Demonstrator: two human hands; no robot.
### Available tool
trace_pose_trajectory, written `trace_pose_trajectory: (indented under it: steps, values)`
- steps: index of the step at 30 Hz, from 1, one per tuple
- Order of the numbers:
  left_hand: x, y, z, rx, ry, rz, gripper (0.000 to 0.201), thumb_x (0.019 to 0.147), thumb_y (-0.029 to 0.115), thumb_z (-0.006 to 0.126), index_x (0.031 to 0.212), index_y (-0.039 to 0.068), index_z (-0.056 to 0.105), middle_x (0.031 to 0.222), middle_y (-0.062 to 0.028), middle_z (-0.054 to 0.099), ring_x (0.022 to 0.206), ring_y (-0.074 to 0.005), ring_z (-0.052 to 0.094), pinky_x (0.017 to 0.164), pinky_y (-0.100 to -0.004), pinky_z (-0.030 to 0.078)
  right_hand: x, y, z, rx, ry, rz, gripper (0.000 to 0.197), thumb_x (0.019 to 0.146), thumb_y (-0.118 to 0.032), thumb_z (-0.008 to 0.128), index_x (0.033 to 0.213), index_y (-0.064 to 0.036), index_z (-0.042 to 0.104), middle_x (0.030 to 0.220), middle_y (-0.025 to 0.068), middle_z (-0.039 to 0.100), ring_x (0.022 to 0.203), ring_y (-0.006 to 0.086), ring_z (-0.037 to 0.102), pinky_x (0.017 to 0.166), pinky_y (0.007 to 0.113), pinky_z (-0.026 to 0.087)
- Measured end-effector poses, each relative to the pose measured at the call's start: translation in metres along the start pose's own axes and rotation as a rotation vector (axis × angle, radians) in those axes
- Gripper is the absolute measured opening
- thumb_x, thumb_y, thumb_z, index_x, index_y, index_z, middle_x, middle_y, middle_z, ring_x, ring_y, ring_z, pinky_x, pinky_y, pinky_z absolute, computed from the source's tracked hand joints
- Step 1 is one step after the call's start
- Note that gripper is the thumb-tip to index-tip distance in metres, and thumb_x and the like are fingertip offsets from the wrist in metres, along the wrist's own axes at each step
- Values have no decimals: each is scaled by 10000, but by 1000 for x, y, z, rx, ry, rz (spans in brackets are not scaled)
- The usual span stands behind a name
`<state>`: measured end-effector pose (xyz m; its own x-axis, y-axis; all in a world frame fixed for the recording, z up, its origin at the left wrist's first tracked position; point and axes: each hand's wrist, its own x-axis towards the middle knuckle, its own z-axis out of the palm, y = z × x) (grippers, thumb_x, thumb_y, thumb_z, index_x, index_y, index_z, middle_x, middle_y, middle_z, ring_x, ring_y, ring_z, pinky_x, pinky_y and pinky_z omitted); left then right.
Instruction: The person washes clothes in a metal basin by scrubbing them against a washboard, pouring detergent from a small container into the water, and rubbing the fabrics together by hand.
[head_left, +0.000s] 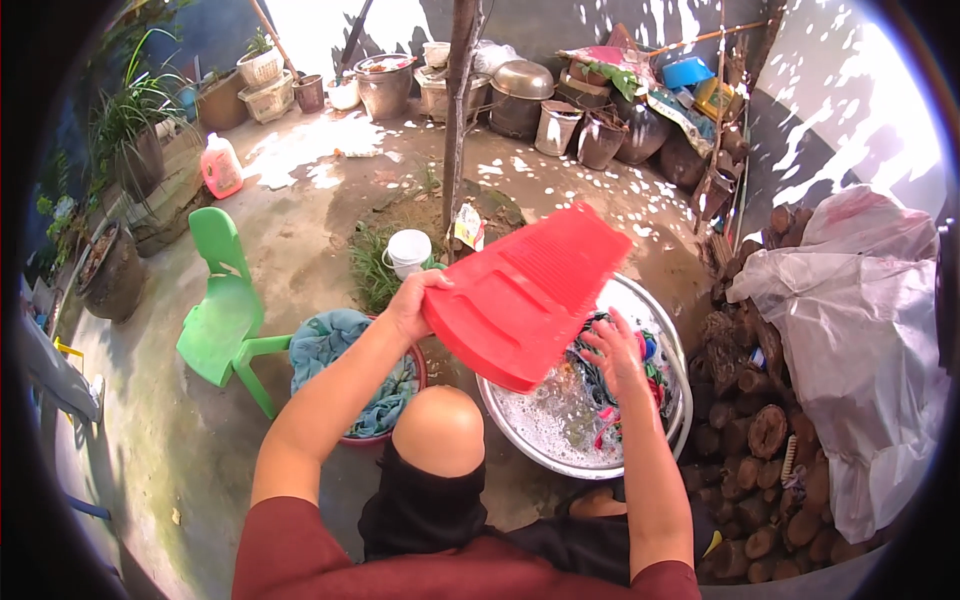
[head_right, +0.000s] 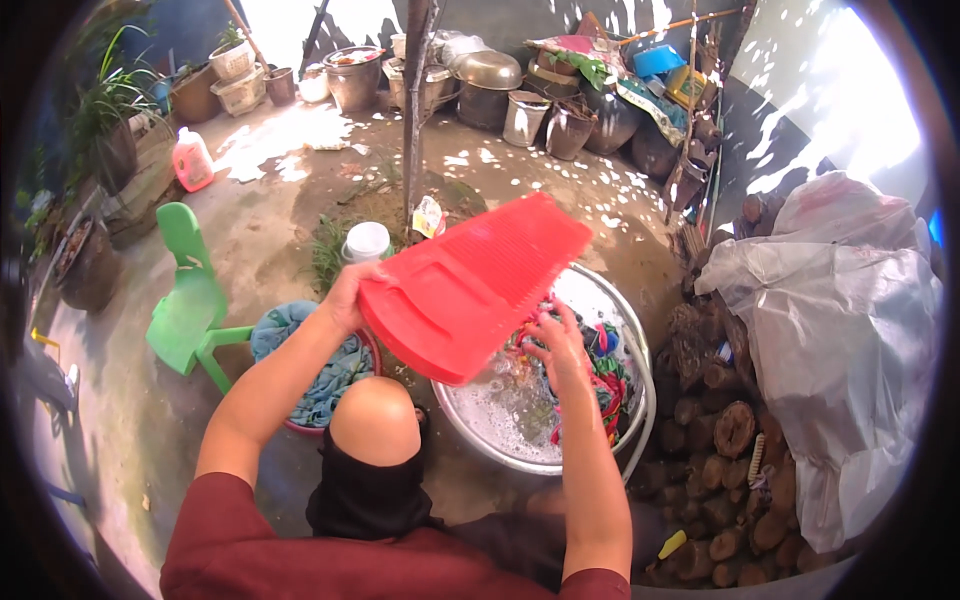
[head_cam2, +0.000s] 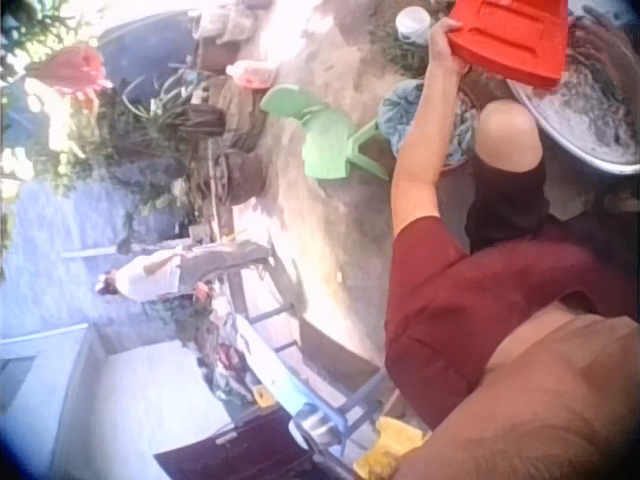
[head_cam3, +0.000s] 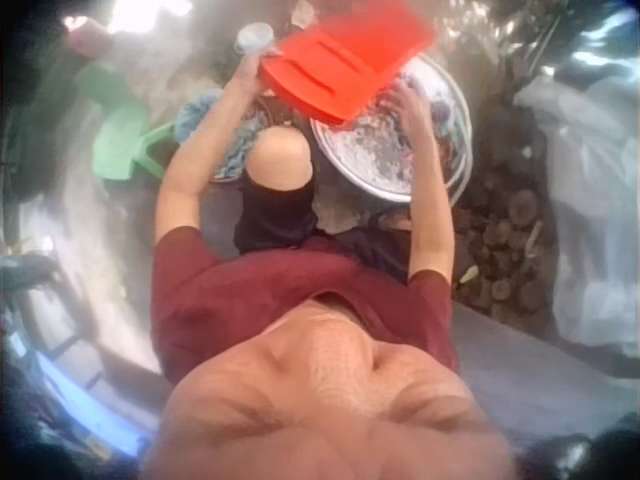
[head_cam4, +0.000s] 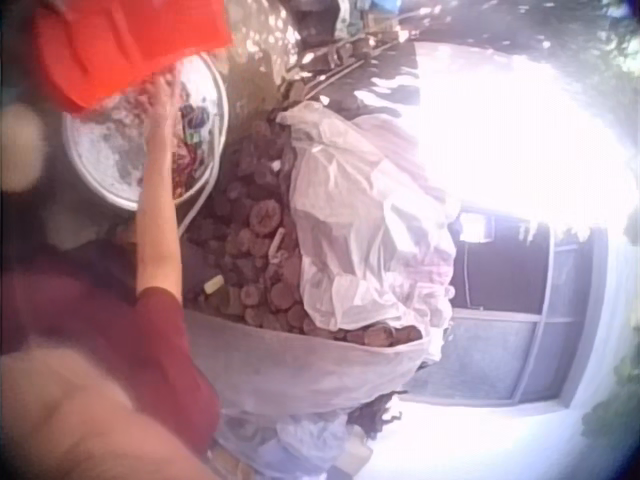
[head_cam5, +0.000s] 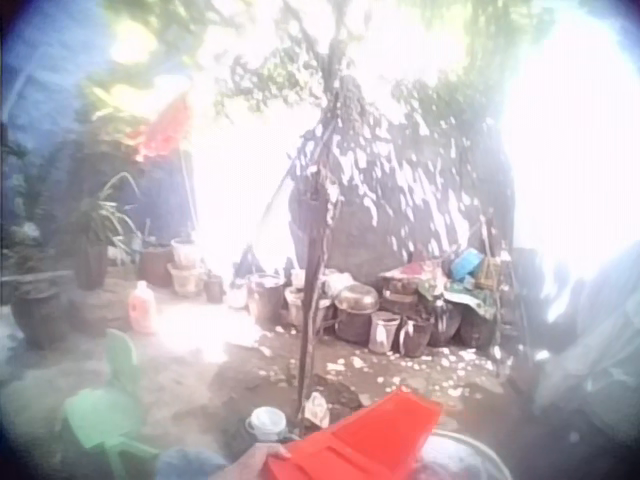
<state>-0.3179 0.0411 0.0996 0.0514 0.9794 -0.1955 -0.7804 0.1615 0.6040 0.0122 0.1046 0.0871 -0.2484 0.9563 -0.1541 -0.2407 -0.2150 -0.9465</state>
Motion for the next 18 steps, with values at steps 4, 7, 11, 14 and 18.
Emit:
trace_pose_trajectory:
  steps: [4,7,11,14,18]
  values:
    - [26,13,-61,22,5,11,360,699,51,542,1052,-11,561,1003,-135,623,874,-241,620,842,-365,516,-9,55,-26,-60,9,261,389,907,-190,558,1259,-42,483,1015,70,615,849,191,623,680,340,517]
    - [24,21,-77,174,43,110,402,680,33,537,1079,-11,566,993,-111,620,868,-215,614,820,-350,518,-24,117,-68,-125,96,443,322,892,-228,561,1170,-67,541,1004,88,618,834,227,632,649,353,513]
    - [21,28,-129,342,198,172,402,686,5,512,1083,-19,563,938,-99,611,810,-189,594,776,-301,505,-46,165,-90,-152,166,564,310,888,-213,547,1151,-48,542,969,101,614,805,242,639,635,353,515]
    - [21,21,-164,448,279,193,379,690,7,528,1065,-6,575,854,-66,600,725,-149,591,692,-287,507,-49,174,-93,-177,194,602,287,887,-191,539,1131,-39,552,938,104,614,787,242,639,624,340,518]
    - [11,7,-192,346,299,134,384,688,11,532,1070,-6,567,872,-83,614,741,-164,603,692,-292,513,-43,179,-95,-214,164,614,275,891,-179,534,1125,-38,556,940,99,615,783,229,639,611,330,514]
